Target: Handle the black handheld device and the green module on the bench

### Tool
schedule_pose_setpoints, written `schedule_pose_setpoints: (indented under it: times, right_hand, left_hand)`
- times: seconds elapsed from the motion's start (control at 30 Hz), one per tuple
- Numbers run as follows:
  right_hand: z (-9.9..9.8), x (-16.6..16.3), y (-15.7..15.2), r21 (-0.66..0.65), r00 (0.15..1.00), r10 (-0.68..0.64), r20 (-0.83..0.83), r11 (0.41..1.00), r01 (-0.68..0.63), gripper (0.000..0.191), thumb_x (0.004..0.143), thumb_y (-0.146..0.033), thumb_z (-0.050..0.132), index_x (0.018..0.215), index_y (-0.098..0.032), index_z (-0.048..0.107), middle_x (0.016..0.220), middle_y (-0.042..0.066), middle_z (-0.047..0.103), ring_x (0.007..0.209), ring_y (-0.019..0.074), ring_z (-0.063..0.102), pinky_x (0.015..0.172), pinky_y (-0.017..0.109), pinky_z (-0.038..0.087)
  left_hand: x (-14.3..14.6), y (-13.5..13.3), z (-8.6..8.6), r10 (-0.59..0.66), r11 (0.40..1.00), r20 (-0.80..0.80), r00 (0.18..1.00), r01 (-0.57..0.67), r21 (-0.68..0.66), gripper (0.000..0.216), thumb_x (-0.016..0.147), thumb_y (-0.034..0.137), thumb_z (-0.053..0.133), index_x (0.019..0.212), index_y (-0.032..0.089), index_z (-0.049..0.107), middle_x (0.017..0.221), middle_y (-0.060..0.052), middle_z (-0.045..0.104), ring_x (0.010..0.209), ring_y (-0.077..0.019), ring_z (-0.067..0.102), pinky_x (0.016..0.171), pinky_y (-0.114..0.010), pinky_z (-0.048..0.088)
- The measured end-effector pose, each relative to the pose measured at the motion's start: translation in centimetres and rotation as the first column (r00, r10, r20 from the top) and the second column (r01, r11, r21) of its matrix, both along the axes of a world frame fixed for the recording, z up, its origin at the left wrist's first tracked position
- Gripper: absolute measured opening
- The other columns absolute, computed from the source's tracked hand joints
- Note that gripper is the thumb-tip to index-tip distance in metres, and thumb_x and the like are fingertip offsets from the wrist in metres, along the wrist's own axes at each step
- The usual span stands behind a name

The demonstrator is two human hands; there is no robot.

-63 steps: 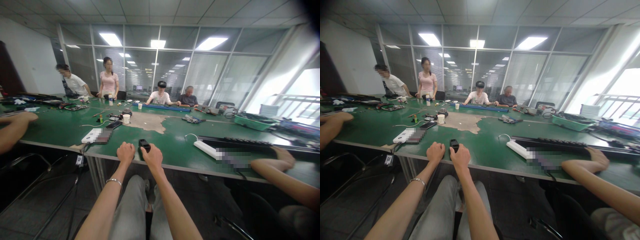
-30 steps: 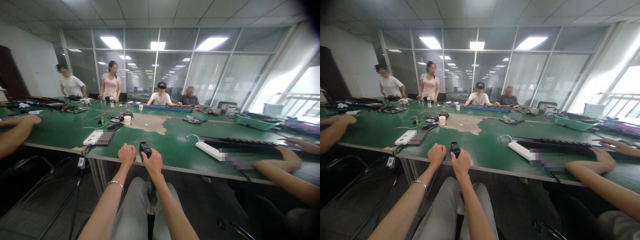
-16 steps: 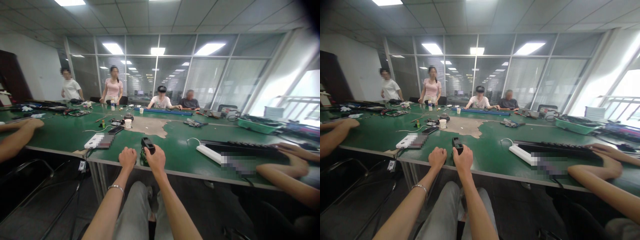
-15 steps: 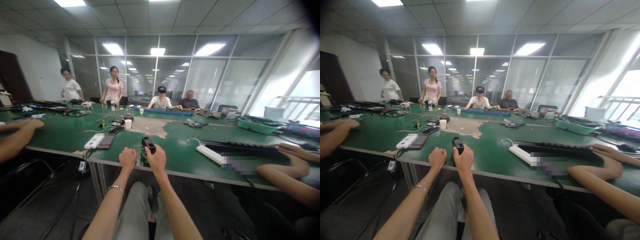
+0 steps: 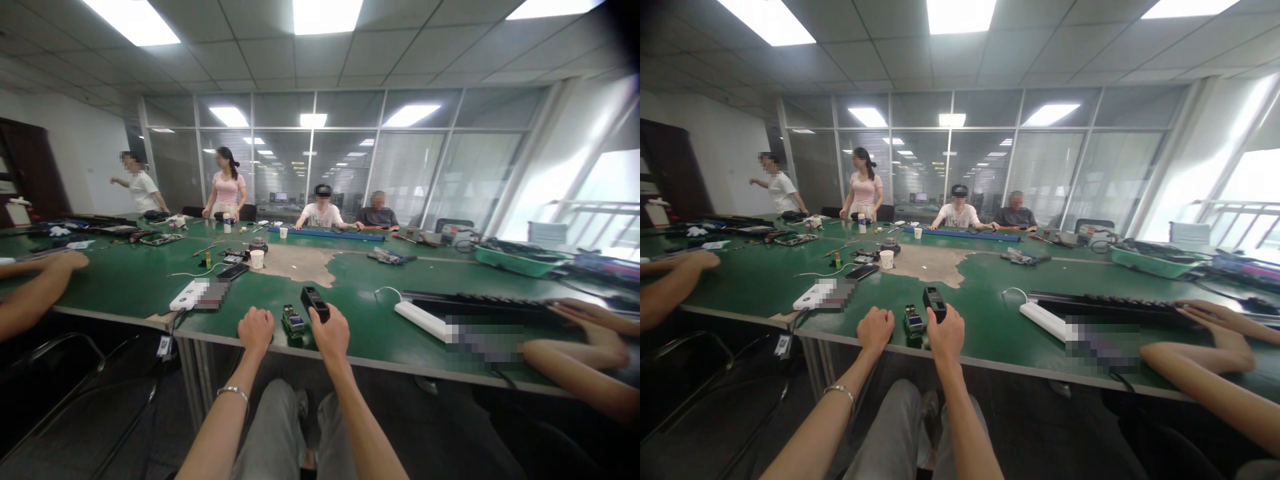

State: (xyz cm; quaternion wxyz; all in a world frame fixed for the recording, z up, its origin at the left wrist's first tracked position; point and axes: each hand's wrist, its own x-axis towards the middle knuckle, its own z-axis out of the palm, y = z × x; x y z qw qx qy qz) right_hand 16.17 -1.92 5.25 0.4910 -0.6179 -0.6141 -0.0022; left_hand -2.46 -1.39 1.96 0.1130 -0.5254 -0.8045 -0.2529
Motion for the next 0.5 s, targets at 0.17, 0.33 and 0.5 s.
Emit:
schedule_pose_setpoints:
  times: [0.17,0.33,0.5]
  right_hand:
    - [-1.7,1.0,0.3,-0.055,0.998,-0.035,0.052,0.998,0.038,0.04,0.086,-0.047,0.056,0.109,-0.015,0.063,0.097,0.012,0.068,0.091,0.0252,0.06,0.078,0.03,0.039]
    - [-3.3,1.4,0.5,-0.118,0.994,-0.035,0.1,0.992,0.047,0.04,0.086,-0.046,0.057,0.11,-0.015,0.063,0.098,0.01,0.068,0.091,0.0251,0.061,0.076,0.029,0.039]
    - [-3.9,1.6,0.4,-0.136,0.985,-0.05,0.165,0.988,0.073,0.041,0.087,-0.046,0.057,0.112,-0.014,0.061,0.1,0.01,0.068,0.091,0.0254,0.061,0.076,0.029,0.038]
  left_hand:
    - [0.1,0.0,0.0,0.004,1.0,0.0,1.0,-0.004,-0.008,0.049,0.094,0.044,0.033,0.091,0.019,0.074,0.094,-0.01,0.062,0.083,-0.0193,0.058,0.072,-0.029,0.037]
    - [0.2,-0.1,0.1,0.0,1.0,0.019,1.0,0.0,-0.031,0.049,0.094,0.043,0.033,0.093,0.019,0.075,0.097,-0.011,0.062,0.085,-0.0195,0.058,0.074,-0.029,0.037]
    - [0.4,-0.1,0.2,0.006,0.999,0.028,1.0,-0.005,-0.041,0.048,0.094,0.042,0.033,0.093,0.019,0.075,0.098,-0.011,0.062,0.086,-0.0197,0.058,0.074,-0.029,0.037]
